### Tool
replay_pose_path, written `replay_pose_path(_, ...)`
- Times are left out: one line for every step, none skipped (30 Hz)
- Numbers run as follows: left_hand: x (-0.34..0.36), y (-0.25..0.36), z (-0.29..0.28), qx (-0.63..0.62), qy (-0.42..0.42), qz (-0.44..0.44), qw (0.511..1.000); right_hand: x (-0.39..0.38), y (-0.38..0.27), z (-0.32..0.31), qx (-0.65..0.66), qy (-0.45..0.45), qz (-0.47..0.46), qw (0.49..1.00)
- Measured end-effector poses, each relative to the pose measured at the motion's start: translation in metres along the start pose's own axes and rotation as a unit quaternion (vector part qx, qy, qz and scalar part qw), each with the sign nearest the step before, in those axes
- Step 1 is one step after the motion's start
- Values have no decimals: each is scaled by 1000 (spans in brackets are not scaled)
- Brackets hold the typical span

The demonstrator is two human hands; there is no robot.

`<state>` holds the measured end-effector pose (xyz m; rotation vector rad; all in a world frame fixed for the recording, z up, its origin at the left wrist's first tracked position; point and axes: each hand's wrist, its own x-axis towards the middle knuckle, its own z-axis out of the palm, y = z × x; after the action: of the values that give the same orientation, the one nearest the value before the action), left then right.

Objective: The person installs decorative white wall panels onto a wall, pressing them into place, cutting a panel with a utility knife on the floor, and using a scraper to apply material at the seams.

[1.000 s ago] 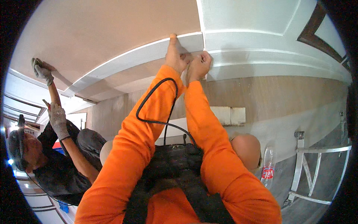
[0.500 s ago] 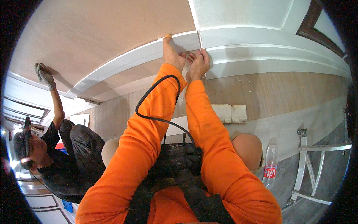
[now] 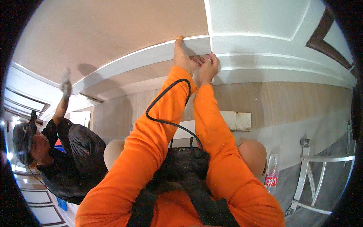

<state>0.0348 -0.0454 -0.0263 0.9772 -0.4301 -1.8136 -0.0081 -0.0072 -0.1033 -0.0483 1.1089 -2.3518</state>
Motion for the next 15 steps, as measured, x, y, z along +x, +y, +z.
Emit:
replay_pose_path(4,1,-8,-18,-21,-13,1000,-6,-2,2,43,-1,57,997)
replay_pose_path(5,0,-9,-23,-23,-11,999,-2,-6,1,41,-6,55,998)
replay_pose_path(7,1,-10,-27,-49,-10,998,3,-6,-1,35,-13,77,996)
replay_pose_path(9,2,-11,-31,-75,-8,997,9,-7,-3,27,-20,98,995)
replay_pose_path(7,3,-8,-36,-73,1,997,15,-9,-8,53,-112,113,986)
replay_pose_path(6,4,-8,-34,-52,-7,998,13,-7,-8,51,-123,121,984)
replay_pose_path(5,5,-7,-32,-31,-14,999,9,-4,-7,81,-94,144,982)
replay_pose_path(3,7,-7,-41,-25,-2,999,4,-3,-4,110,-68,166,978)
replay_pose_path(-1,5,-6,-66,-36,-5,997,2,-4,-4,106,-79,172,976)
replay_pose_path(-5,6,-8,-89,-47,-7,995,0,-5,-4,107,-114,164,974)
replay_pose_path(-15,2,-1,-99,-50,-8,994,6,-12,-10,105,-144,146,973)
replay_pose_path(-24,-4,3,-75,16,-10,997,7,-18,-13,101,-170,130,972)
replay_pose_path(-32,-7,8,-50,80,-13,995,8,-22,-11,73,-85,141,984)
replay_pose_path(-23,-8,-4,-59,84,-10,995,4,-22,-8,67,-93,145,983)
replay_pose_path(-5,-3,-31,-75,47,4,996,-6,-16,1,95,-79,172,977)
